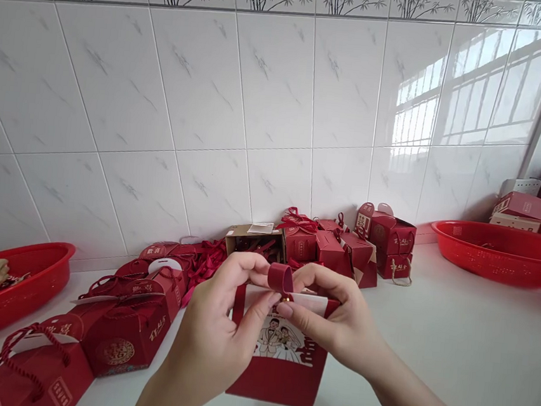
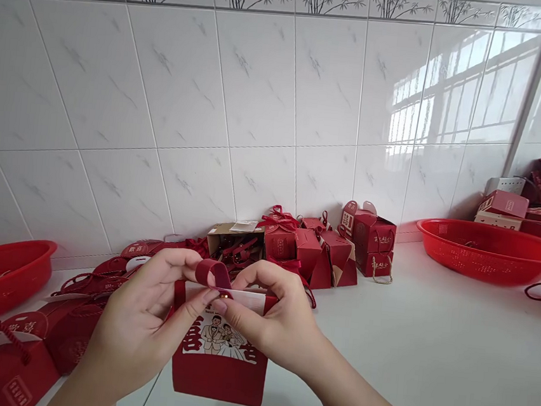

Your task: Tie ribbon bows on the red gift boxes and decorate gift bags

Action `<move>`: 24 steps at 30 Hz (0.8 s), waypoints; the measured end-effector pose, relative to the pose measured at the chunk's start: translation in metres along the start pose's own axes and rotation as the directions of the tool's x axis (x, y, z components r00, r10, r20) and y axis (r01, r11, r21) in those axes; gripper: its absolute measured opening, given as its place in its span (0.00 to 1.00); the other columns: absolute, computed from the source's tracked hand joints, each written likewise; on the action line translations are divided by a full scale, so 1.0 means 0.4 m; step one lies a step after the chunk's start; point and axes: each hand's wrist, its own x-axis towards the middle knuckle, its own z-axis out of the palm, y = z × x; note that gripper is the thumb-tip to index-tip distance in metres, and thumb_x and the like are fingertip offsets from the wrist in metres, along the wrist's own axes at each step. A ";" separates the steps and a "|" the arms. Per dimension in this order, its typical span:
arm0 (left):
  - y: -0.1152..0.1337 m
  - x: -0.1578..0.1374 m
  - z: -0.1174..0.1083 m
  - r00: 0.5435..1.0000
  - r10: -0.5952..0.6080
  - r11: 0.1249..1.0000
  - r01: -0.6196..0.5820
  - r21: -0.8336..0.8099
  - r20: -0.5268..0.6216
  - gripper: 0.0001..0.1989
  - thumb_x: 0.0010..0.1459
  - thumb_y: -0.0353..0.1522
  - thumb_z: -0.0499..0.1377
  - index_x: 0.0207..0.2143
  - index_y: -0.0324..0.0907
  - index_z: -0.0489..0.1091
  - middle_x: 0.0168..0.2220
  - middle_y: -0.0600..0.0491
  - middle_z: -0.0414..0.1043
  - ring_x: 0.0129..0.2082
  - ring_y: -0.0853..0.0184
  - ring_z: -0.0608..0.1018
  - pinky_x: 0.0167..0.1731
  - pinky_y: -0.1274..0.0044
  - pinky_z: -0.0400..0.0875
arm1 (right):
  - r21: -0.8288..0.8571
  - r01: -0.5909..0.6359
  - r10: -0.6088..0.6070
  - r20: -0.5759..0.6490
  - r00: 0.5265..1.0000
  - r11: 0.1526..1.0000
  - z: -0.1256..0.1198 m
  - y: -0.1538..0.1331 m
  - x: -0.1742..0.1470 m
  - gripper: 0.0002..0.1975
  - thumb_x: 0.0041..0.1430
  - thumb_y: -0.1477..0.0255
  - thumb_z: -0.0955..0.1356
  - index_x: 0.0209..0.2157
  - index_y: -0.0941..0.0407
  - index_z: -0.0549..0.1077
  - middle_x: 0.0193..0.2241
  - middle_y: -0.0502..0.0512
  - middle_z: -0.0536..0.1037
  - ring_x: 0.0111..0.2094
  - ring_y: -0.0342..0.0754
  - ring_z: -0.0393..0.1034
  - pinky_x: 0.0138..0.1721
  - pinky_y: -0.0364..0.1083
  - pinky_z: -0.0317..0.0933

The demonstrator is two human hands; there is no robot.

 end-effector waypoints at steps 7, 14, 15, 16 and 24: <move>0.007 0.004 0.006 1.000 0.006 1.000 -0.005 -0.005 0.021 0.08 0.63 0.28 0.56 0.44 0.48 0.63 0.38 0.56 0.73 0.38 0.71 0.79 0.38 0.80 0.76 | -0.076 0.160 -0.165 -0.066 0.984 0.984 -0.003 -0.002 0.000 0.14 0.48 0.72 0.76 0.20 0.58 0.68 0.24 0.50 0.74 0.25 0.41 0.67 0.26 0.40 0.62; 0.006 0.014 0.011 0.996 -0.050 0.998 0.053 -0.033 0.067 0.09 0.64 0.29 0.54 0.46 0.49 0.62 0.41 0.55 0.74 0.42 0.70 0.78 0.38 0.80 0.76 | -0.035 0.070 -0.072 -0.060 0.996 0.997 -0.007 0.005 0.002 0.14 0.47 0.72 0.77 0.19 0.57 0.69 0.23 0.49 0.73 0.25 0.41 0.66 0.26 0.40 0.60; 0.006 0.013 0.011 0.996 -0.054 0.998 0.056 -0.033 0.075 0.09 0.64 0.29 0.54 0.45 0.50 0.61 0.42 0.55 0.74 0.42 0.70 0.78 0.39 0.80 0.75 | -0.036 0.056 -0.059 -0.058 0.997 0.998 -0.009 0.006 0.002 0.14 0.46 0.72 0.77 0.19 0.57 0.69 0.23 0.49 0.73 0.25 0.41 0.66 0.26 0.40 0.59; 0.006 0.013 0.010 0.995 -0.056 0.998 0.059 -0.032 0.087 0.09 0.64 0.29 0.54 0.46 0.50 0.61 0.42 0.55 0.74 0.43 0.70 0.78 0.39 0.81 0.75 | -0.042 0.041 -0.043 -0.052 0.998 0.998 -0.012 0.007 0.002 0.14 0.46 0.72 0.77 0.19 0.57 0.69 0.23 0.48 0.73 0.25 0.41 0.65 0.26 0.40 0.59; -0.007 0.001 -0.004 0.985 -0.145 0.989 0.140 0.052 0.099 0.23 0.62 0.29 0.55 0.56 0.59 0.55 0.58 0.56 0.63 0.57 0.66 0.68 0.55 0.73 0.66 | -0.123 -0.192 0.199 0.045 0.979 0.974 -0.018 0.000 0.004 0.12 0.48 0.69 0.75 0.22 0.57 0.68 0.21 0.47 0.68 0.23 0.40 0.60 0.23 0.41 0.55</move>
